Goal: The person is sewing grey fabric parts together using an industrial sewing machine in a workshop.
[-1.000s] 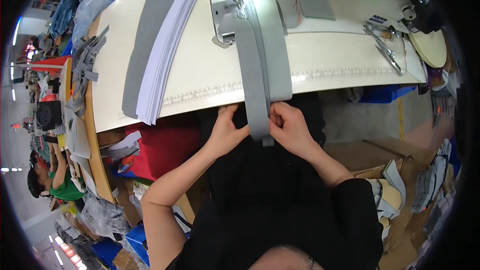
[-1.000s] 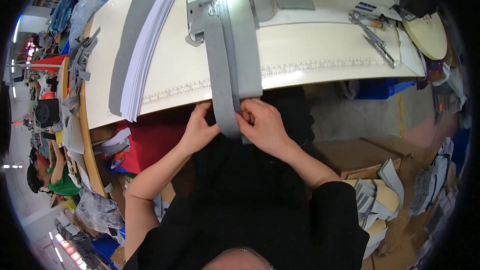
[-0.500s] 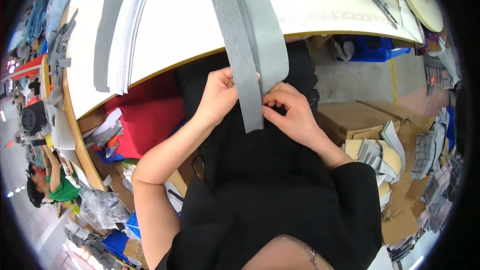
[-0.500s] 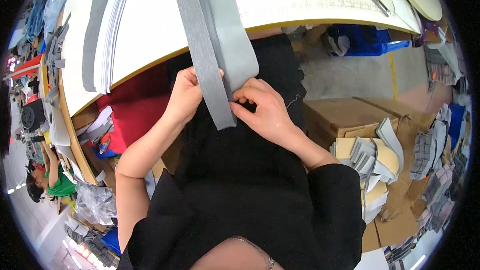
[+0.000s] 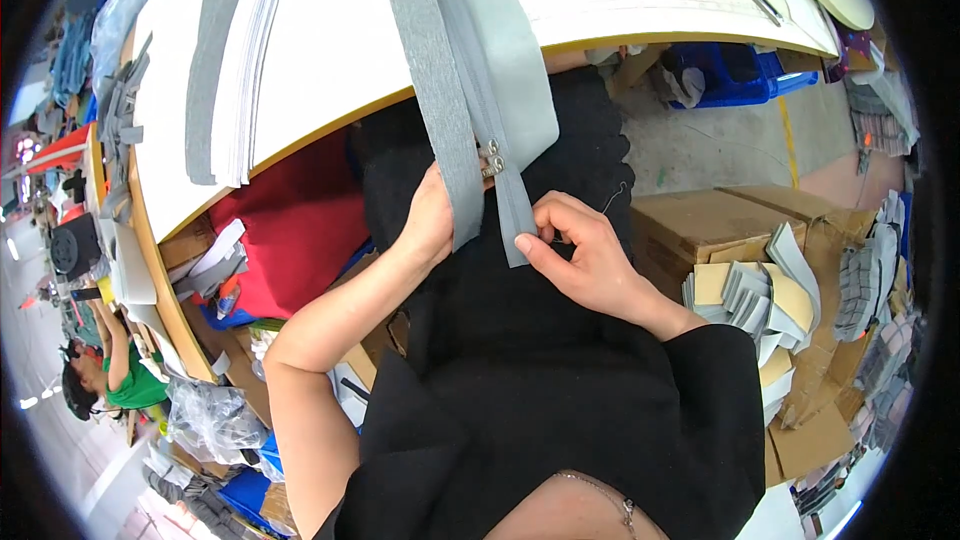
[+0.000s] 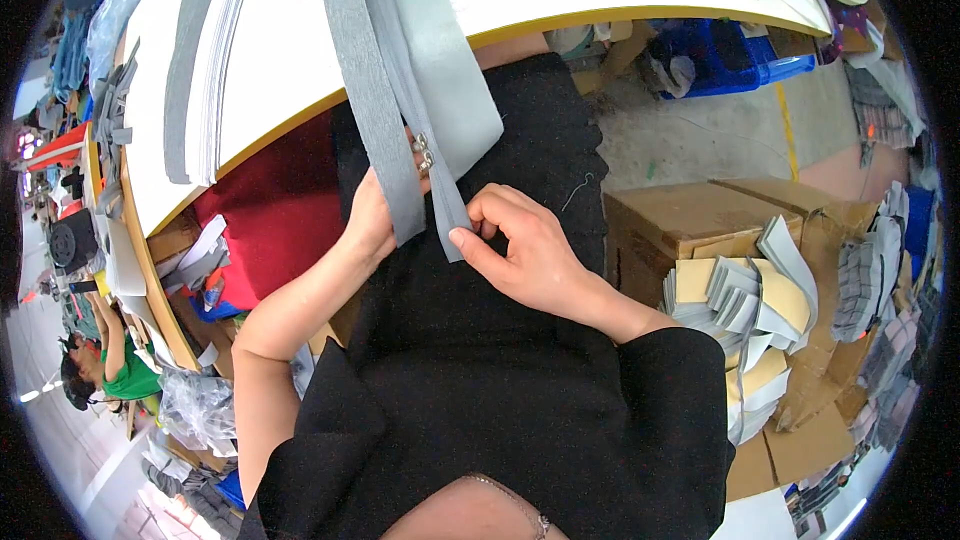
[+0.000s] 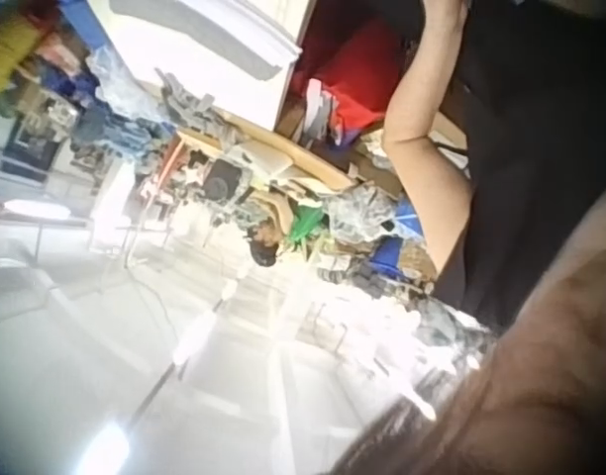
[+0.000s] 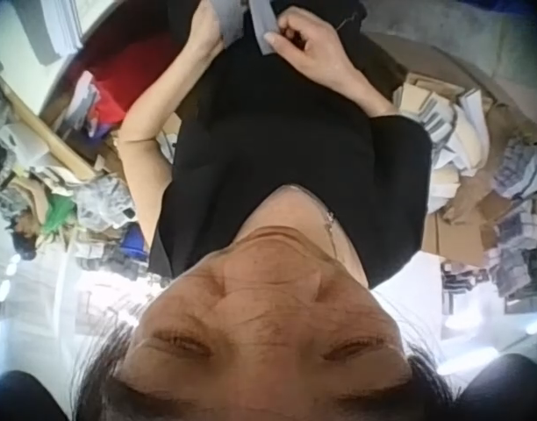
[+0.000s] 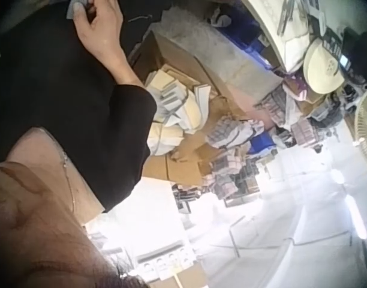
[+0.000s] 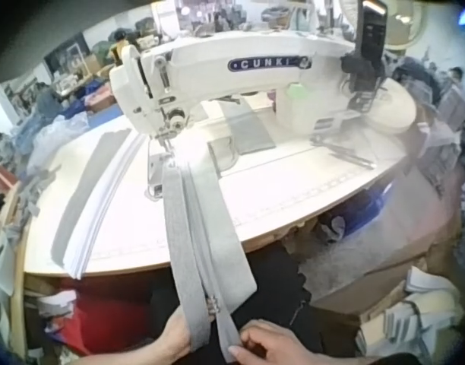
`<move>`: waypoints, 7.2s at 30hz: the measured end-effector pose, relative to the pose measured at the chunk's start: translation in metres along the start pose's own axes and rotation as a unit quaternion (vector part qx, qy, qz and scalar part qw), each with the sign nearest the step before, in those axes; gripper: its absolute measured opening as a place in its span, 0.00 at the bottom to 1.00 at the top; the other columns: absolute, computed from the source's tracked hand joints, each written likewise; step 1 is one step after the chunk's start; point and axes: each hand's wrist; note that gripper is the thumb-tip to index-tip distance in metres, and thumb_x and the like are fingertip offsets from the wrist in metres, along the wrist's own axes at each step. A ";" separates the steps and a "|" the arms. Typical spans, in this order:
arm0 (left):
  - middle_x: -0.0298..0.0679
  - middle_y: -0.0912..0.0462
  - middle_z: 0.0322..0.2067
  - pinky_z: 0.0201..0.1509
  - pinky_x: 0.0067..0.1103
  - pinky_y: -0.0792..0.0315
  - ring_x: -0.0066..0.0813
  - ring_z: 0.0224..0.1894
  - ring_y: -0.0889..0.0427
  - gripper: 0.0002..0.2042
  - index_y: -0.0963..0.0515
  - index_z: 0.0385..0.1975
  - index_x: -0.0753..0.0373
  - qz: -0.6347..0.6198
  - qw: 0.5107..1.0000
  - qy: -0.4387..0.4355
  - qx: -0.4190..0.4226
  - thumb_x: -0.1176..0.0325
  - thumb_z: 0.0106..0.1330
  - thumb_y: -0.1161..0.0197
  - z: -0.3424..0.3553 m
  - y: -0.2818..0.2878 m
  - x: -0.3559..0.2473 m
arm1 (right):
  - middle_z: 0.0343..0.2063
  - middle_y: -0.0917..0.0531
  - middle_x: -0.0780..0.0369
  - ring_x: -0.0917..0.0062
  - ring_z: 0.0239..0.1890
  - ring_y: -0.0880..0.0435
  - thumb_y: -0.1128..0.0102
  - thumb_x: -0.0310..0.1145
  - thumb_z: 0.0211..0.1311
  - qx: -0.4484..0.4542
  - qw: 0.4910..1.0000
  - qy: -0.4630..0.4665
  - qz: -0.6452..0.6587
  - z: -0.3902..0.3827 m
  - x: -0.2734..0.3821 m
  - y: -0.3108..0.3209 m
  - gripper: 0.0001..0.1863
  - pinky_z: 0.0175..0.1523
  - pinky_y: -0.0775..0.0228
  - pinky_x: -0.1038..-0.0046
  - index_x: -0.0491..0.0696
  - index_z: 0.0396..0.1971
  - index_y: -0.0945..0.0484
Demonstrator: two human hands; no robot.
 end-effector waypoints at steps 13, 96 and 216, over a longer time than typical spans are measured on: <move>0.29 0.15 0.30 0.39 0.19 0.20 0.18 0.34 0.16 0.03 0.17 0.34 0.64 0.170 0.980 -0.013 0.099 0.74 0.71 0.33 -0.021 0.011 -0.007 | 0.18 0.21 0.60 0.76 0.19 0.23 0.32 0.38 0.71 -0.020 0.998 -0.054 -0.015 -0.009 -0.004 -0.008 0.16 0.27 0.33 0.71 0.42 0.27 0.21; 0.41 0.12 0.32 0.33 0.20 0.17 0.24 0.30 0.13 0.12 0.16 0.35 0.66 0.253 0.966 -0.046 -0.015 0.62 0.71 0.29 0.010 -0.008 -0.118 | 0.36 0.14 0.63 0.76 0.41 0.16 0.33 0.30 0.60 -0.047 0.792 0.470 -0.387 0.001 0.009 -0.001 0.08 0.49 0.30 0.74 0.44 0.36 0.13; 0.37 0.13 0.44 0.63 0.20 0.30 0.19 0.46 0.18 0.11 0.19 0.49 0.68 0.290 0.880 -0.374 0.034 0.69 0.72 0.33 0.141 0.006 -0.190 | 0.40 0.14 0.67 0.76 0.41 0.16 0.31 0.31 0.53 -0.124 0.798 0.404 -0.429 0.166 0.027 0.034 0.11 0.53 0.33 0.68 0.48 0.38 0.14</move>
Point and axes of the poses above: each hand's wrist, its own z-axis towards the middle knuckle, its own y-axis out of the back of the hand, x = y × z
